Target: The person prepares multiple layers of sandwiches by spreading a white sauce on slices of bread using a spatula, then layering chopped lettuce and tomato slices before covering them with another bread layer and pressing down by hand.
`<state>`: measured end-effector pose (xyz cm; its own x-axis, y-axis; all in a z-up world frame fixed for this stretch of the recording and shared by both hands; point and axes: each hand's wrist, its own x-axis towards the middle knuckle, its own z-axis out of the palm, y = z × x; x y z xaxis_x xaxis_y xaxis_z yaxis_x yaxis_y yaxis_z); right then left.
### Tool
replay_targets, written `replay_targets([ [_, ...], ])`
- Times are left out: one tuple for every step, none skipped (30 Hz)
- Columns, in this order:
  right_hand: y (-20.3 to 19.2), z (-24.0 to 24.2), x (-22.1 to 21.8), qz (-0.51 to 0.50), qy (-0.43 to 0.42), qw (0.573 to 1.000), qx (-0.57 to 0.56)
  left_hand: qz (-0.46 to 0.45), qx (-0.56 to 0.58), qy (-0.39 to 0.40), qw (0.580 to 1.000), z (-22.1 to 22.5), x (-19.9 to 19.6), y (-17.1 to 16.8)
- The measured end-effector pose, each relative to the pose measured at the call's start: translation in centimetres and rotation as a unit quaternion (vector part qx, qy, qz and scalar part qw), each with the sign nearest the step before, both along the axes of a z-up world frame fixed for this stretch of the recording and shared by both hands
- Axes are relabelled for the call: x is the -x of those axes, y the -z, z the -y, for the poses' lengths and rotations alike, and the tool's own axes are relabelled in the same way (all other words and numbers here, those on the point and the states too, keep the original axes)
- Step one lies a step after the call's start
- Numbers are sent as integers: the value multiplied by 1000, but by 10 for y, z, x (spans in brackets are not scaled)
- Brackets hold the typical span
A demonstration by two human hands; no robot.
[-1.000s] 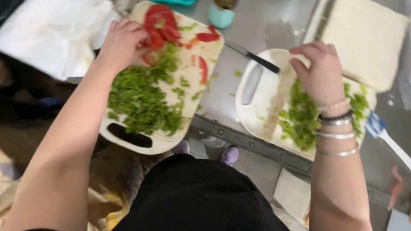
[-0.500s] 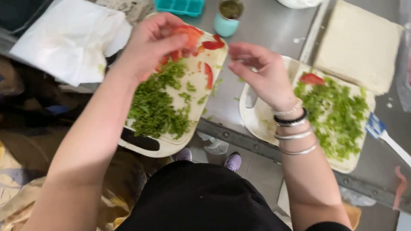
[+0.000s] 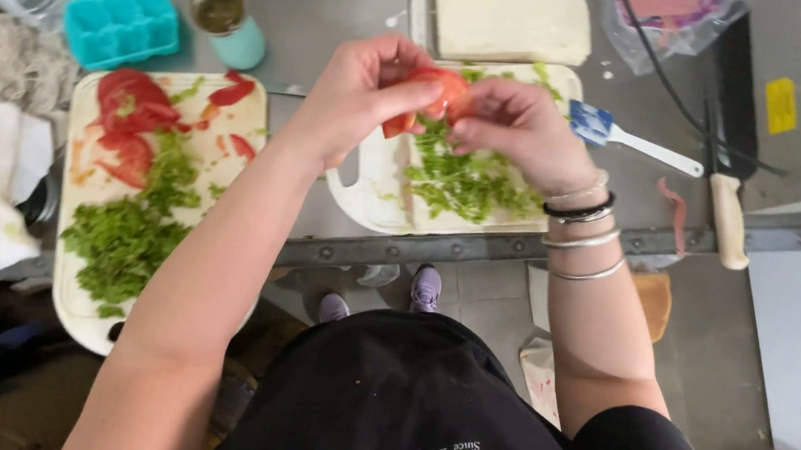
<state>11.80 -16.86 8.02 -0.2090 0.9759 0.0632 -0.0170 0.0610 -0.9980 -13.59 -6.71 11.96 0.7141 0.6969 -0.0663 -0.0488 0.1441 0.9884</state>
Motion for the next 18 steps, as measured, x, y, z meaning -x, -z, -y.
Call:
replay_targets([
  [-3,4,-17,0,7,1000,0,0,0,7,1000,-5,-18,9],
  [-6,7,-34,43,49,998,-3,9,-21,7,1000,-11,-37,17],
  [-9,10,-51,87,90,992,-6,19,-42,6,999,-16,-56,26],
  [-5,8,-66,87,94,992,-5,19,-41,11,999,-18,-70,29],
  [-1,6,-82,163,144,976,-28,-4,-71,-9,997,-19,-85,33],
  [3,3,-97,238,192,951,-50,-26,-101,-30,994,-21,-99,36],
  [14,0,-113,239,195,950,-49,-26,-101,-27,994,-25,-109,44],
  [24,-5,-129,330,220,912,-105,-28,-102,-37,994,-29,-119,53],
  [33,-11,-145,417,240,862,-159,-30,-103,-48,993,-34,-128,61],
  [47,-20,-154,417,240,862,-159,-30,-102,-48,993,-35,-131,61],
  [61,-30,-163,472,230,833,-172,-59,-82,-55,993,-37,-133,62],
  [77,-41,-169,524,218,802,-185,-90,-60,-64,992,-38,-133,63],
  [91,-50,-174,523,216,804,-185,-91,-59,-66,992,-39,-133,64],
  [105,-59,-178,556,221,776,-201,-109,-49,-62,991,-40,-131,65],
  [119,-67,-181,587,224,747,-216,-127,-38,-59,989,-41,-128,67],
  [125,-74,-180,584,220,750,-217,-130,-35,-63,989,-40,-125,63],
  [131,-80,-180,612,211,721,-248,-144,-9,-65,987,-39,-121,59],
  [137,-86,-178,638,201,689,-279,-158,17,-67,985,-38,-117,55],
])
